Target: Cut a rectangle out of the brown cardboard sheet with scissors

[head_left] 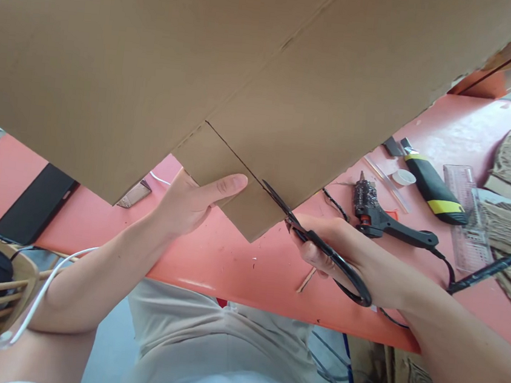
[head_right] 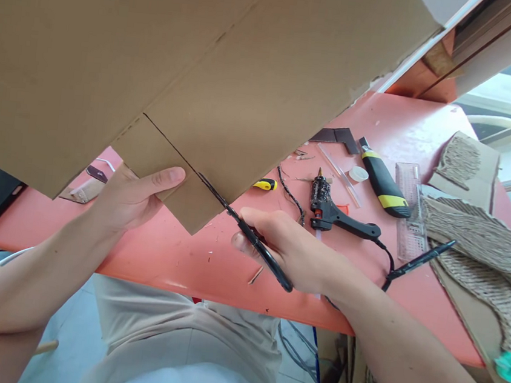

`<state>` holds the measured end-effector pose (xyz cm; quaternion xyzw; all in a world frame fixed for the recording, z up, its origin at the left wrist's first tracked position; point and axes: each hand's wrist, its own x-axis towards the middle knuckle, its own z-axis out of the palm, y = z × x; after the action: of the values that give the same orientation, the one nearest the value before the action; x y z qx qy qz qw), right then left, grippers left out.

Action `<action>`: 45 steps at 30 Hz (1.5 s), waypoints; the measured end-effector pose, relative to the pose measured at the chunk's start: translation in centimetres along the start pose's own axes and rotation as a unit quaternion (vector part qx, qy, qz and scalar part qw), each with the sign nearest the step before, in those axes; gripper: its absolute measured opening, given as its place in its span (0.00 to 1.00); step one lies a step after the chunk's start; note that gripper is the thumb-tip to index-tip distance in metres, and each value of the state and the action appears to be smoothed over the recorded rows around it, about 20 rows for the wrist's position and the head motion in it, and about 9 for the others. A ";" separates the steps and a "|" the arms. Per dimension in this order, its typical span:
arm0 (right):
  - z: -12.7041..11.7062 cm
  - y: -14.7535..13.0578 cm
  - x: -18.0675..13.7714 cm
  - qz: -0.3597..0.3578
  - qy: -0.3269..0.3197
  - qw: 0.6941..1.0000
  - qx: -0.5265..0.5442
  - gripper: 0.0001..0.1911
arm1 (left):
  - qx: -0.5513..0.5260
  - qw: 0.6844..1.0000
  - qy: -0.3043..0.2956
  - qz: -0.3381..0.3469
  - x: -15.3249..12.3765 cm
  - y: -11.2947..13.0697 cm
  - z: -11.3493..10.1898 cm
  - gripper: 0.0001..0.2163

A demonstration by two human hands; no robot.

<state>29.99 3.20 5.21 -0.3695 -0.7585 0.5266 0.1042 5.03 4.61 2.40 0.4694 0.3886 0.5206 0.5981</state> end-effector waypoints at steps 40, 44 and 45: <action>1.7 2.9 1.5 -0.019 0.035 0.997 0.068 0.42 | 0.007 1.000 -0.008 -0.013 -0.3 -0.5 0.3 0.40; 1.6 3.2 1.6 -0.030 0.050 0.997 0.059 0.42 | 0.007 1.000 0.009 -0.013 0.0 -0.5 0.0 0.41; 1.6 3.2 1.6 -0.034 0.053 0.996 0.060 0.42 | 0.006 1.000 0.016 -0.007 0.1 -0.4 0.0 0.41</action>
<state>29.43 3.65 1.30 -0.3638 -0.7310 0.5469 0.1847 5.14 4.72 1.99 0.4619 0.4047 0.5213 0.5925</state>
